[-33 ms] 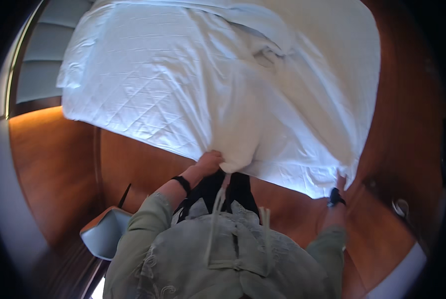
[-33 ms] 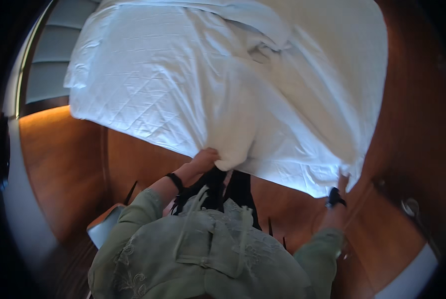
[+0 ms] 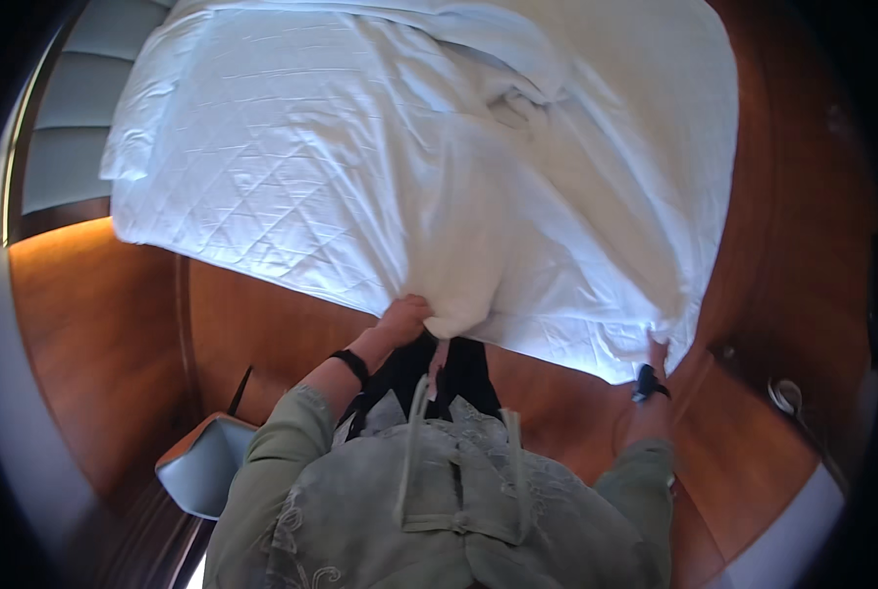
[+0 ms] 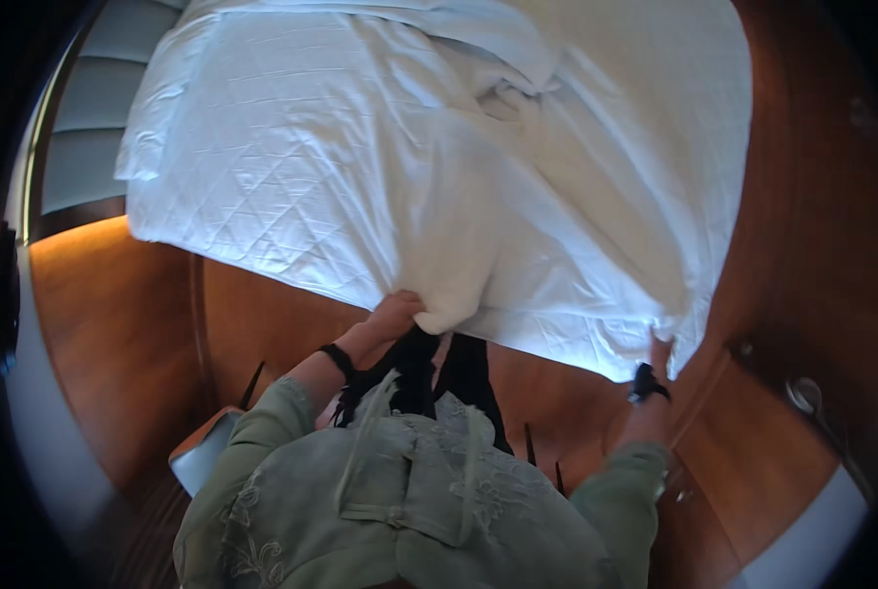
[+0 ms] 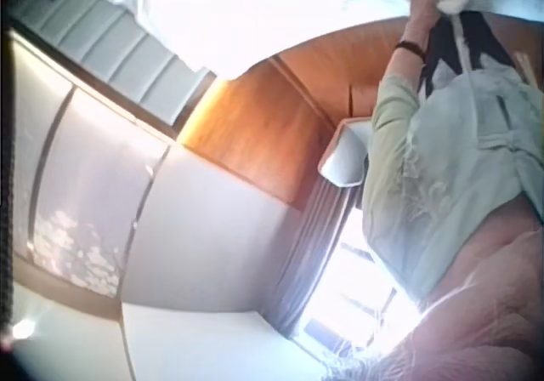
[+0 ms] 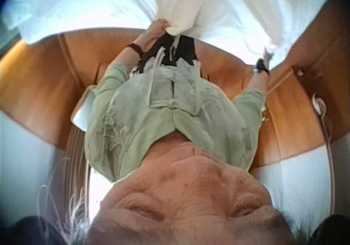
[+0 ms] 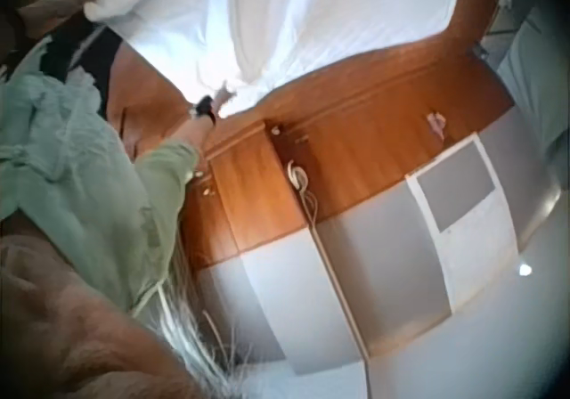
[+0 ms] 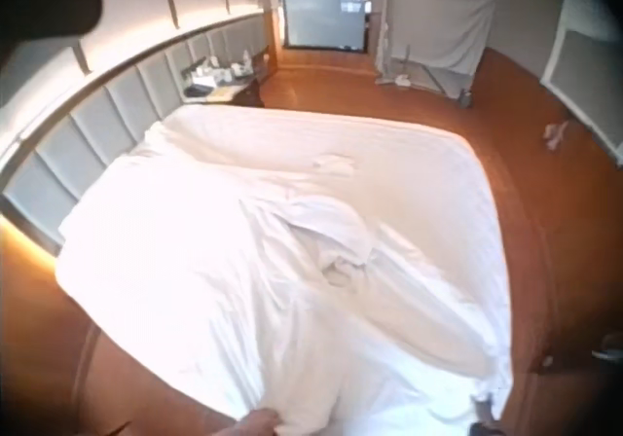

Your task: The person spreads a white quilted bedspread over a mattress, smoothing and tucking the edges to cover the bed. Then the person wipes the surface and frame of a large flat-screen TV with a blue cloth, cleaning the screen and surrounding wood trim.

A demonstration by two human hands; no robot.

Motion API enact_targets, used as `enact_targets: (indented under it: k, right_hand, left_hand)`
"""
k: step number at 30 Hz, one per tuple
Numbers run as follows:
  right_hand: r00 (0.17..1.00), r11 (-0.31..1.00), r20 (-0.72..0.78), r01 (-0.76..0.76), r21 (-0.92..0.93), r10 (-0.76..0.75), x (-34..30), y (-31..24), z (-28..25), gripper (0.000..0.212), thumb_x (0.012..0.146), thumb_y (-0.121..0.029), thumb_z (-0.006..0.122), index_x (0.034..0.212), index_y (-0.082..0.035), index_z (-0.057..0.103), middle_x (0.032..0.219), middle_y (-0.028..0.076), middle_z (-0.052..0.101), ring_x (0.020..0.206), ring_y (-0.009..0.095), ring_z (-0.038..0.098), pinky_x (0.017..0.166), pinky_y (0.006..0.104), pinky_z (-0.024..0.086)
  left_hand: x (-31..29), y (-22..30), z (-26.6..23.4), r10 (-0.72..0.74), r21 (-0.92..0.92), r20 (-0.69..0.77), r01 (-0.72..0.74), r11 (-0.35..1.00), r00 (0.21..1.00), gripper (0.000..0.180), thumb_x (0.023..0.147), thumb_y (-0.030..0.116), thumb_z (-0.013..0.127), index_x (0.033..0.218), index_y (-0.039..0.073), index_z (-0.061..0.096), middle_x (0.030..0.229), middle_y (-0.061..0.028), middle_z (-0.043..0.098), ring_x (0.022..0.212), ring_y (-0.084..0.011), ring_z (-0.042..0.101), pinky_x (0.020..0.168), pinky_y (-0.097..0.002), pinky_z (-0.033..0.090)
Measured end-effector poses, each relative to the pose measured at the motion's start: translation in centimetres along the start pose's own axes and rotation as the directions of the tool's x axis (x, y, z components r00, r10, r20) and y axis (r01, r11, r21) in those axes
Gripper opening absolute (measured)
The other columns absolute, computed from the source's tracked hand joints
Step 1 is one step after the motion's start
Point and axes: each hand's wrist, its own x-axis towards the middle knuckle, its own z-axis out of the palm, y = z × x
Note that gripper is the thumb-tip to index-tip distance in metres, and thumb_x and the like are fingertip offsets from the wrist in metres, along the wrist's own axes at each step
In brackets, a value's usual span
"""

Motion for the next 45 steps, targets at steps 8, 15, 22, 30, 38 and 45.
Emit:
enact_targets:
  k: [8, 15, 22, 30, 38, 45]
  right_hand:
    - [0.980, 0.787, 0.188, -0.162, 0.595, 0.059, -3.5, -1.0, 3.5, 0.052, 0.078, -0.031, 0.074, 0.116, 0.001, 0.058, 0.097, 0.010, 0.065, 0.080, 0.026, 0.063, 0.069, 0.0375, 0.052]
    - [0.980, 0.801, -0.146, -0.024, 0.598, 0.138, 3.6, 8.8, 0.3, 0.041, 0.083, -0.036, 0.064, 0.100, 0.002, 0.066, 0.091, 0.016, 0.066, 0.079, 0.030, 0.063, 0.069, 0.0416, 0.050]
    - [0.931, 0.166, -0.028, -0.035, 0.985, 0.363, 7.5, 7.2, 0.6, 0.043, 0.095, -0.024, 0.055, 0.127, 0.004, 0.048, 0.083, 0.010, 0.064, 0.074, 0.023, 0.061, 0.067, 0.0334, 0.050]
    - [0.918, 0.894, -0.078, 0.396, 0.211, -0.388, 10.9, 12.8, -10.1, 0.043, 0.094, -0.037, 0.053, 0.120, -0.003, 0.060, 0.103, 0.023, 0.066, 0.092, 0.038, 0.064, 0.081, 0.0430, 0.049]
    - [0.903, 0.886, -0.049, 0.428, 0.178, -0.426, 19.6, 16.2, -6.2, 0.040, 0.092, -0.028, 0.053, 0.120, 0.000, 0.058, 0.110, 0.025, 0.063, 0.104, 0.039, 0.060, 0.090, 0.0443, 0.046]
    - [0.929, 0.847, 0.164, 0.217, 0.486, -0.332, 12.8, 17.1, 1.6, 0.056, 0.081, -0.012, 0.066, 0.130, 0.004, 0.044, 0.119, 0.024, 0.057, 0.111, 0.037, 0.056, 0.093, 0.0395, 0.044]
  left_hand:
    - [0.1, 3.0, -1.2, -0.015, 0.183, -0.018, 0.018, 0.983, 1.000, 0.039, 0.074, 0.007, 0.057, 0.113, 0.012, 0.055, 0.105, -0.0090, 0.058, 0.103, -0.0289, 0.055, 0.083, -0.0432, 0.041]
    - [2.5, 8.7, -1.4, 0.159, 0.174, -0.139, -0.134, 0.976, 0.977, 0.048, 0.066, 0.005, 0.063, 0.112, 0.015, 0.057, 0.107, -0.0060, 0.057, 0.104, -0.0257, 0.055, 0.087, -0.0398, 0.038]
    - [-0.8, 8.6, 0.4, -0.306, 0.002, -0.652, 0.405, 0.914, 0.694, 0.031, 0.078, 0.011, 0.061, 0.108, 0.017, 0.069, 0.123, -0.0061, 0.055, 0.117, -0.0276, 0.047, 0.098, -0.0440, 0.032]
    - [-4.4, 15.4, 4.9, -0.575, 0.006, -0.686, 0.794, 0.607, 0.445, 0.037, 0.084, 0.018, 0.053, 0.118, 0.027, 0.065, 0.133, -0.0083, 0.044, 0.124, -0.0334, 0.037, 0.099, -0.0514, 0.033]
    - [2.1, 22.4, 13.7, -0.724, 0.144, -0.343, 0.795, 0.589, 0.598, 0.048, 0.082, 0.015, 0.060, 0.130, 0.019, 0.053, 0.132, -0.0118, 0.044, 0.124, -0.0323, 0.040, 0.096, -0.0482, 0.040]
    - [4.0, 26.1, 19.8, -0.247, 0.287, -0.218, 0.304, 0.908, 0.944, 0.057, 0.080, 0.012, 0.063, 0.134, 0.017, 0.047, 0.132, -0.0111, 0.043, 0.122, -0.0299, 0.043, 0.095, -0.0443, 0.040]
